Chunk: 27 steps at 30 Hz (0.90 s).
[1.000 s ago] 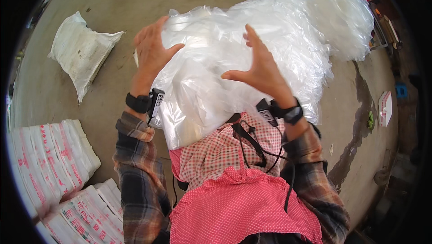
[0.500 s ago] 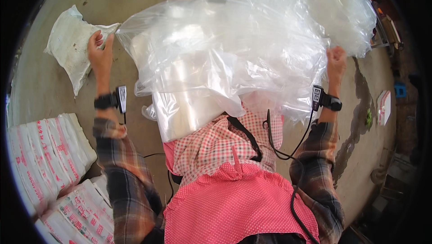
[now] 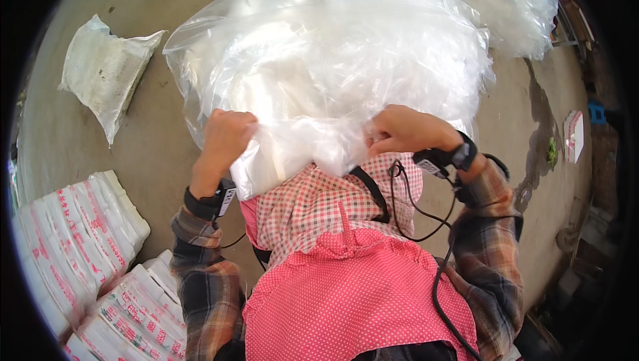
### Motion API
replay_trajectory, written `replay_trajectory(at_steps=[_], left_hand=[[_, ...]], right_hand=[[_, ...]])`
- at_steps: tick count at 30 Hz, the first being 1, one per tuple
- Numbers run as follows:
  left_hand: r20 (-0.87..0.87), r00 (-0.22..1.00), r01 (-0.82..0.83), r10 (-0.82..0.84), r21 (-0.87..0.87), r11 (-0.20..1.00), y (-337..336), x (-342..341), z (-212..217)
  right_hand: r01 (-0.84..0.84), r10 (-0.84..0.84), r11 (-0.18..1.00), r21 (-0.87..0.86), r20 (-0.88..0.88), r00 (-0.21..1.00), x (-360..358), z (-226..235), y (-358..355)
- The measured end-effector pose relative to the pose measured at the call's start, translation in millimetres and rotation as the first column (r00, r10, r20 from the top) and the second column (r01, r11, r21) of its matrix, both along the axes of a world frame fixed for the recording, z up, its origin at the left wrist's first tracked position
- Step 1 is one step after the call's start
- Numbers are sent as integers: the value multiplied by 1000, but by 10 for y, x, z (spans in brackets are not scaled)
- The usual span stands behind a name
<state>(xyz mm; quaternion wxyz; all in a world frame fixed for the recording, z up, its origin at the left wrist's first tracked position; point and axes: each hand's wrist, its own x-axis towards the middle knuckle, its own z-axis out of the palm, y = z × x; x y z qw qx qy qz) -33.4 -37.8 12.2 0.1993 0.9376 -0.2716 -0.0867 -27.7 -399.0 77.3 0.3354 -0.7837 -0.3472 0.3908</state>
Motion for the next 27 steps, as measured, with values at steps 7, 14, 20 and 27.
replay_trajectory(at_steps=[7, 14, 20, 27], left_hand=[[273, 865, -428, 420, -33, 903, 1296, -57, -207], [-278, 492, -844, 825, 81, 531, 1489, 203, -352], [-497, 830, -555, 253, -700, 450, 323, 965, -60], [300, 903, 426, -308, -517, 743, -1904, 391, 1247]], right_hand=[[726, -533, 643, -244, 538, 653, -193, 587, -1449], [621, -489, 774, 122, 739, 464, -448, 640, -926], [-365, 306, 909, 200, 271, 913, -524, 219, 1238], [-33, 15, 998, 44, 375, 927, 91, -742, 2178]])
